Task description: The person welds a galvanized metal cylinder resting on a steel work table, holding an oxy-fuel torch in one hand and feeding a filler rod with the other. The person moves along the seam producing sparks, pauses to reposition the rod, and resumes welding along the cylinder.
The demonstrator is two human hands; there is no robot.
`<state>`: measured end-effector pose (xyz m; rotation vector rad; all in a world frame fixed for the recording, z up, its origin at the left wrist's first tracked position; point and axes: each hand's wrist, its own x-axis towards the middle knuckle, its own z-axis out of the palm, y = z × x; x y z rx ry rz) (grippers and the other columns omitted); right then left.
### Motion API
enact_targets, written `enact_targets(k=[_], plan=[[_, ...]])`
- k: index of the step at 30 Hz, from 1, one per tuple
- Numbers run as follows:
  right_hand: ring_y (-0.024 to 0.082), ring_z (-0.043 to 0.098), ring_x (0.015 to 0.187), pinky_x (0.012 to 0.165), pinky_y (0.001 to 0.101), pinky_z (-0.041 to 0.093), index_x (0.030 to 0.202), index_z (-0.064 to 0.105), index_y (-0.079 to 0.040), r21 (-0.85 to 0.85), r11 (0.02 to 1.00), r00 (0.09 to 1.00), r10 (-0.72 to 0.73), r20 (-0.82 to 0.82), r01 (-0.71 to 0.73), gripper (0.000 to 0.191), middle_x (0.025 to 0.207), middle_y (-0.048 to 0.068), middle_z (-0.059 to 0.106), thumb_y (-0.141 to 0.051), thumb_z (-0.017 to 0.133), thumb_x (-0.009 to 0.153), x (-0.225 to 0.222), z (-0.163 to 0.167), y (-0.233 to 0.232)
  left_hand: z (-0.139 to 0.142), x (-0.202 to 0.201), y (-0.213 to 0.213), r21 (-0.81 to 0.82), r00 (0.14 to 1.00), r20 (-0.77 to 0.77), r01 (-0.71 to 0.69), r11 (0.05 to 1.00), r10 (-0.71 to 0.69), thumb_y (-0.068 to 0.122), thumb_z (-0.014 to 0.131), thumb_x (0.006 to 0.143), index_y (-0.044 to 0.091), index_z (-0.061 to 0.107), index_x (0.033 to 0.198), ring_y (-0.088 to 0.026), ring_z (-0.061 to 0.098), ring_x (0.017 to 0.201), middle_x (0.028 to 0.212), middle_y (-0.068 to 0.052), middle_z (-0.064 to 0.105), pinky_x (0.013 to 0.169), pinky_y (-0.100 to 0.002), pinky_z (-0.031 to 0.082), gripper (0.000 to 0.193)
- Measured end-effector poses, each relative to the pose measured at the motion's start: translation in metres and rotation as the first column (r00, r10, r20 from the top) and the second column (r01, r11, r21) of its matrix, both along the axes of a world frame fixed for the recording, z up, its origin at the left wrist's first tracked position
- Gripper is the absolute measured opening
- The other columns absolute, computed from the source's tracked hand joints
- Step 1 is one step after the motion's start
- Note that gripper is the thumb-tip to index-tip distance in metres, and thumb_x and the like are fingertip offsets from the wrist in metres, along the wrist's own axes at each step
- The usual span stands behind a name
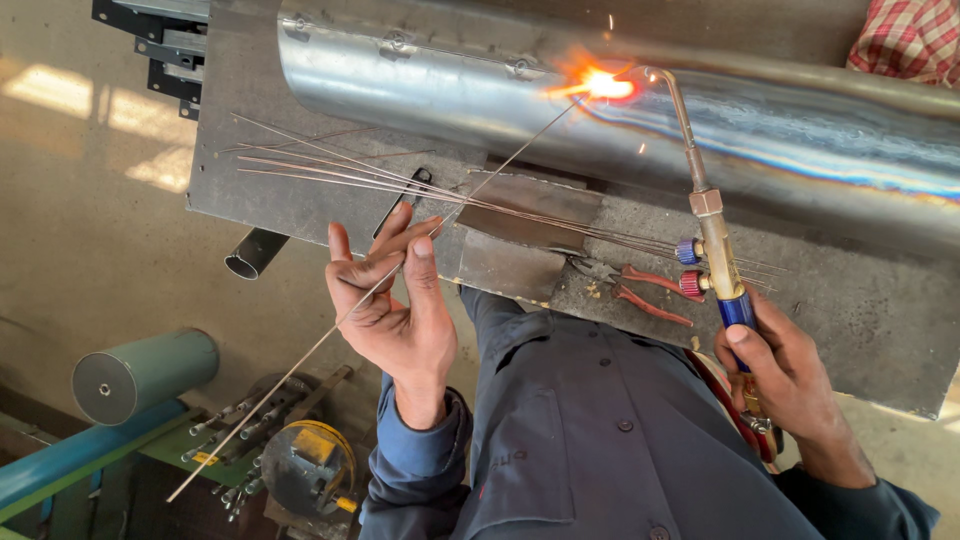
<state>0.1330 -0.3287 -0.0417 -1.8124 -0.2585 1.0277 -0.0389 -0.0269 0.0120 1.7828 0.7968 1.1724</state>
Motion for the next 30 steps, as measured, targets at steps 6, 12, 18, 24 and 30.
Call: enact_targets(k=[6, 12, 18, 24, 30], plan=[[0.01, 0.049, 0.048, 0.04, 0.025, 0.045, 0.145, 0.049, -0.006, -0.008, 1.0, 1.0, 0.001, -0.004, -0.001, 0.048, 0.07, 0.004, 0.051, -0.021, 0.049, 0.099, 0.0006, -0.0001, 0.0008, -0.0022, 0.0011, 0.0008, 0.012, 1.0, -0.001, 0.002, 1.0, -0.002, 0.008, 0.066, 0.109, 0.007, 0.045, 0.107, -0.026, 0.07, 0.126, 0.107, -0.012, 0.079, 0.135, -0.053, 0.007, 0.022], [0.01, 0.048, 0.048, 0.039, 0.0257, 0.045, 0.142, 0.05, -0.005, -0.031, 1.0, 1.0, -0.004, -0.011, 0.003, 0.046, 0.071, 0.004, 0.051, -0.022, 0.049, 0.099, 0.0015, 0.0005, 0.003, -0.0032, 0.0015, 0.0022, 0.008, 1.0, -0.006, -0.006, 1.0, 0.006, 0.007, 0.066, 0.108, 0.007, 0.045, 0.107, -0.026, 0.07, 0.125, 0.106, -0.013, 0.078, 0.136, -0.054, 0.006, 0.02], [0.01, 0.049, 0.047, 0.039, 0.0258, 0.046, 0.144, 0.049, -0.006, -0.017, 1.0, 1.0, 0.0, -0.005, 0.0, 0.048, 0.071, 0.004, 0.052, -0.022, 0.049, 0.098, 0.003, 0.0, 0.0037, -0.003, 0.0034, 0.0027, 0.0, 1.0, 0.008, -0.004, 1.0, 0.004, 0.007, 0.066, 0.108, 0.007, 0.044, 0.106, -0.027, 0.07, 0.125, 0.106, -0.014, 0.079, 0.135, -0.053, 0.006, 0.022], [0.01, 0.049, 0.046, 0.038, 0.0262, 0.044, 0.144, 0.049, -0.006, -0.054, 0.998, 1.0, -0.016, -0.007, 0.016, 0.049, 0.071, 0.004, 0.052, -0.023, 0.05, 0.098, 0.0034, 0.0013, 0.0046, -0.0019, 0.004, 0.0039, -0.013, 1.0, -0.003, -0.009, 1.0, 0.009, 0.007, 0.066, 0.108, 0.007, 0.043, 0.106, -0.027, 0.07, 0.126, 0.106, -0.014, 0.079, 0.136, -0.054, 0.005, 0.022], [0.01, 0.049, 0.045, 0.037, 0.0259, 0.045, 0.147, 0.049, -0.008, -0.06, 0.998, 1.0, -0.004, -0.007, 0.003, 0.051, 0.07, 0.004, 0.052, -0.024, 0.049, 0.098, 0.0048, 0.0043, 0.0083, -0.0025, 0.0051, 0.0041, -0.013, 1.0, 0.0, -0.008, 1.0, 0.008, 0.008, 0.066, 0.109, 0.007, 0.043, 0.106, -0.027, 0.07, 0.126, 0.106, -0.014, 0.079, 0.136, -0.054, 0.005, 0.023]])
